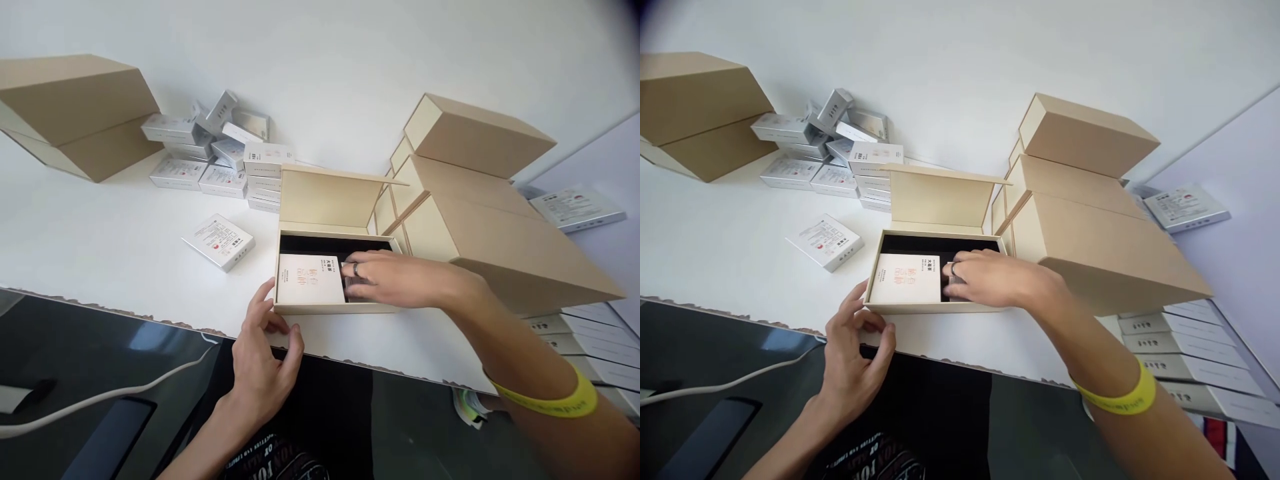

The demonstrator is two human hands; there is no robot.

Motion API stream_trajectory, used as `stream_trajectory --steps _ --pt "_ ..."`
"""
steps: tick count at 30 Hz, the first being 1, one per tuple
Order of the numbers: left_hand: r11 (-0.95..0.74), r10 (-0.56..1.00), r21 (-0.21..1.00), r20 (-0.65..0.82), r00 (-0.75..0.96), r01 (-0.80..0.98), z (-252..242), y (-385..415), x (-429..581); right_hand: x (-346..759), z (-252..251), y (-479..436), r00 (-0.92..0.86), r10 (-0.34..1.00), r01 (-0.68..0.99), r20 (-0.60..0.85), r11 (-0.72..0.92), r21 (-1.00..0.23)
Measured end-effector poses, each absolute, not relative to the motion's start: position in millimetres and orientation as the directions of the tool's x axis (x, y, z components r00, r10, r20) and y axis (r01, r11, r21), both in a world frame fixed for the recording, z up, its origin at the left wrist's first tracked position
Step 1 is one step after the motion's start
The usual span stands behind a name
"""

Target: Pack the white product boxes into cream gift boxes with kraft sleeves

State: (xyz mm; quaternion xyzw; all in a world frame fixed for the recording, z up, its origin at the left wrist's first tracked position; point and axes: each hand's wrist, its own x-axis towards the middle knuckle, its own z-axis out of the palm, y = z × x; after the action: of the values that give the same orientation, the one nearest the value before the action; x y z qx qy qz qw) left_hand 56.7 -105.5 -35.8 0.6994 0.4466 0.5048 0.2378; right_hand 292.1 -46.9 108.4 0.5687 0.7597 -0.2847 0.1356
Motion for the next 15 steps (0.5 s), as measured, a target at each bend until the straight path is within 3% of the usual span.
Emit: stream_trajectory --steps 4,7,11,15 --pt "-0.494 0.860 0.775 0.503 0.088 0.394 -36.3 -106.0 56.8 289.4 120.2 -47.8 -0.243 0.789 0.953 -0.564 0.087 -0.290" --pt "-0.510 0.847 0.763 0.525 0.081 0.397 -36.4 -106.2 57.5 275.0 134.4 -45.7 -0.221 0.856 0.961 -0.467 0.108 -0.256" --pt "-0.501 0.851 0.763 0.519 0.074 0.409 -39.2 -105.8 59.6 220.7 138.3 -25.1 -0.349 0.921 0.930 -0.173 0.317 -0.186" --pt "-0.503 0.837 0.732 0.544 0.049 0.459 -42.1 -104.6 62.1 152.5 118.3 20.8 -0.527 0.840 0.845 -0.130 0.503 -0.179"
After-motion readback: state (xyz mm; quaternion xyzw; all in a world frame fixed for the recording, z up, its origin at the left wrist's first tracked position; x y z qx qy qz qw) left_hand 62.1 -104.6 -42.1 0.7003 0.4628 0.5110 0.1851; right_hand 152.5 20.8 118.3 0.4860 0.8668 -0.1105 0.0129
